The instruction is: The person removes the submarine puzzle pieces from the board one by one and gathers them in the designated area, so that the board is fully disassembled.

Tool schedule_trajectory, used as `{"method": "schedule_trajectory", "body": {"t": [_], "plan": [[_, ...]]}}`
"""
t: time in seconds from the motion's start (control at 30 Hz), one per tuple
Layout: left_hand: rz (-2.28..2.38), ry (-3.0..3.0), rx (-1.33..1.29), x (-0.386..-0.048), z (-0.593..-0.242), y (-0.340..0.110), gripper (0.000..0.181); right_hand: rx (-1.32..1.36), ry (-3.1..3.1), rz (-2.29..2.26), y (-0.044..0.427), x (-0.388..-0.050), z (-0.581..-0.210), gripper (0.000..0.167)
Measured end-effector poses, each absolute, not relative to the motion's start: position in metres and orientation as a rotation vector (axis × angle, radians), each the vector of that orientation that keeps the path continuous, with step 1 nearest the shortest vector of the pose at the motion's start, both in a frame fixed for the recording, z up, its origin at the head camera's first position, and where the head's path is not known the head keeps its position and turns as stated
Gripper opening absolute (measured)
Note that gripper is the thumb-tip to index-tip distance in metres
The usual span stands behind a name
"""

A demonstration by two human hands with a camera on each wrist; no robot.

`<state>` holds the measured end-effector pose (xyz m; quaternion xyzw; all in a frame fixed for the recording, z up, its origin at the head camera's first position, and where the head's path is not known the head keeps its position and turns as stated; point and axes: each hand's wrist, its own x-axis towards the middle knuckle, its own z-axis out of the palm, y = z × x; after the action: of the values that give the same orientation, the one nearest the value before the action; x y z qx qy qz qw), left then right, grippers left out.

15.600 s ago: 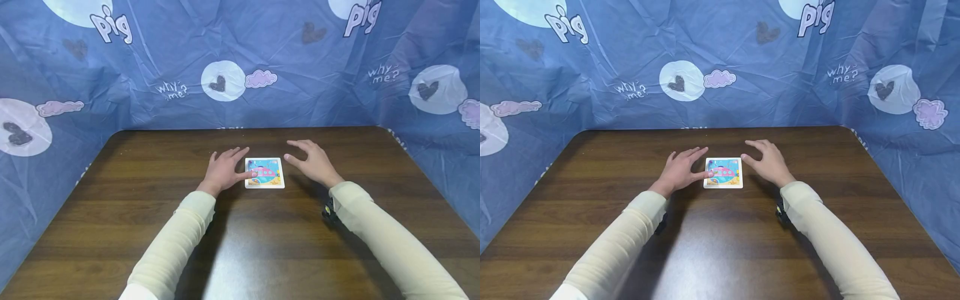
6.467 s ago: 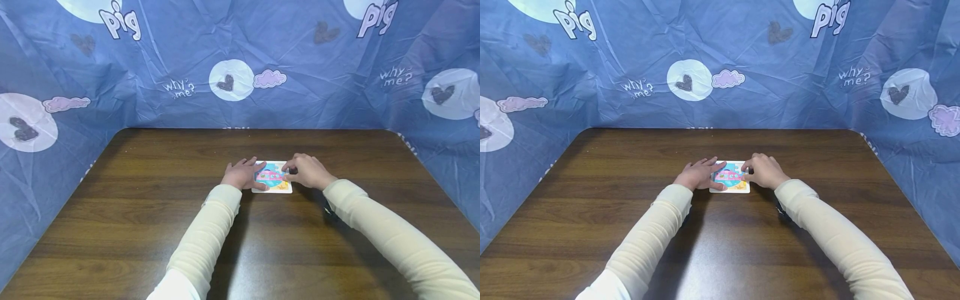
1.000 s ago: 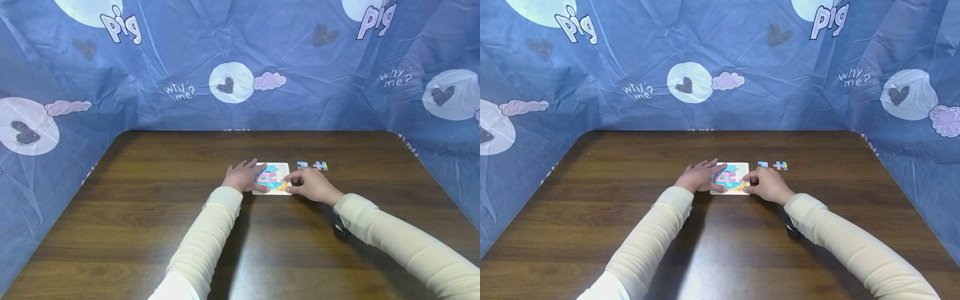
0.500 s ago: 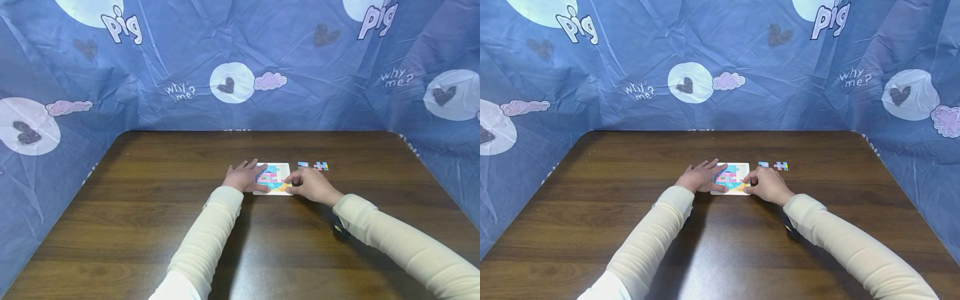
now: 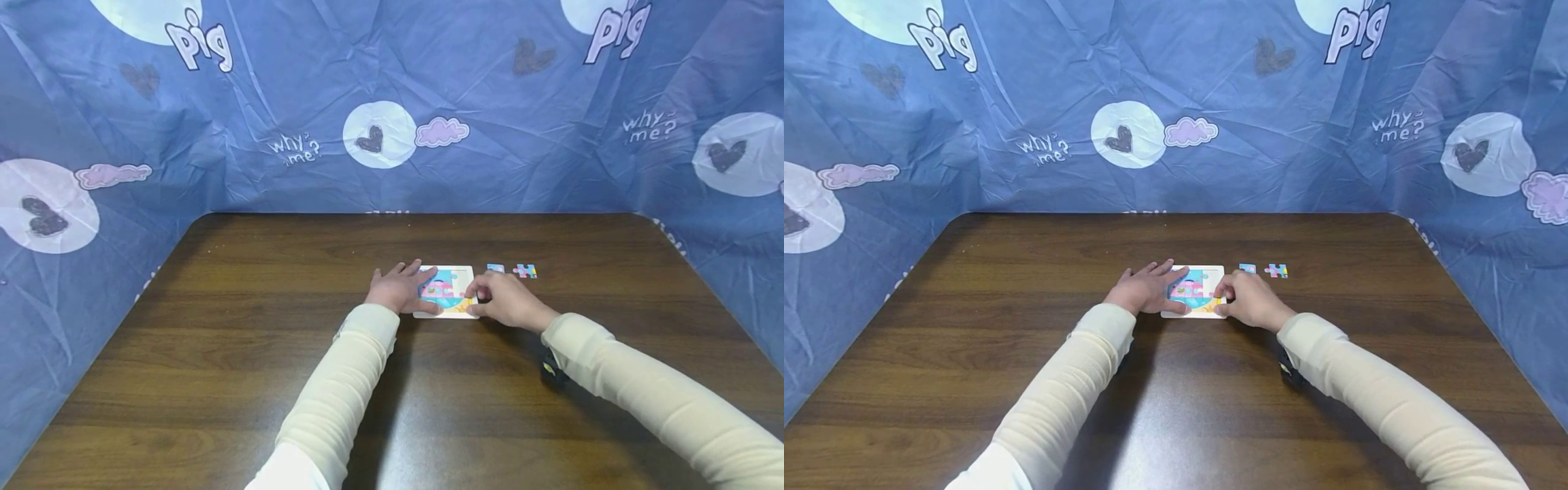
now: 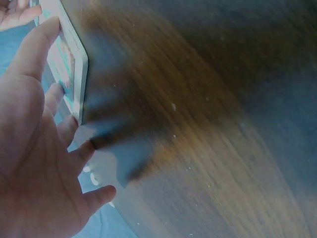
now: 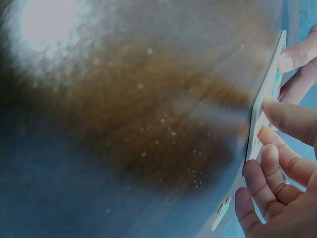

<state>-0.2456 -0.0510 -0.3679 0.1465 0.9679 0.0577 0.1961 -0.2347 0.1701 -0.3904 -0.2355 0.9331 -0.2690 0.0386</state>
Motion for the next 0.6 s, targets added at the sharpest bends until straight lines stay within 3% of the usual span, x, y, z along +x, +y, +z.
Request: {"method": "schedule_trajectory", "body": {"t": [0.6], "plan": [[0.181,2.694,0.380,-0.2446,-0.3652,-0.0504,0.084,-0.833,2.948,-0.736,0.1692,-0.2324,-0.3939,0.022]]}}
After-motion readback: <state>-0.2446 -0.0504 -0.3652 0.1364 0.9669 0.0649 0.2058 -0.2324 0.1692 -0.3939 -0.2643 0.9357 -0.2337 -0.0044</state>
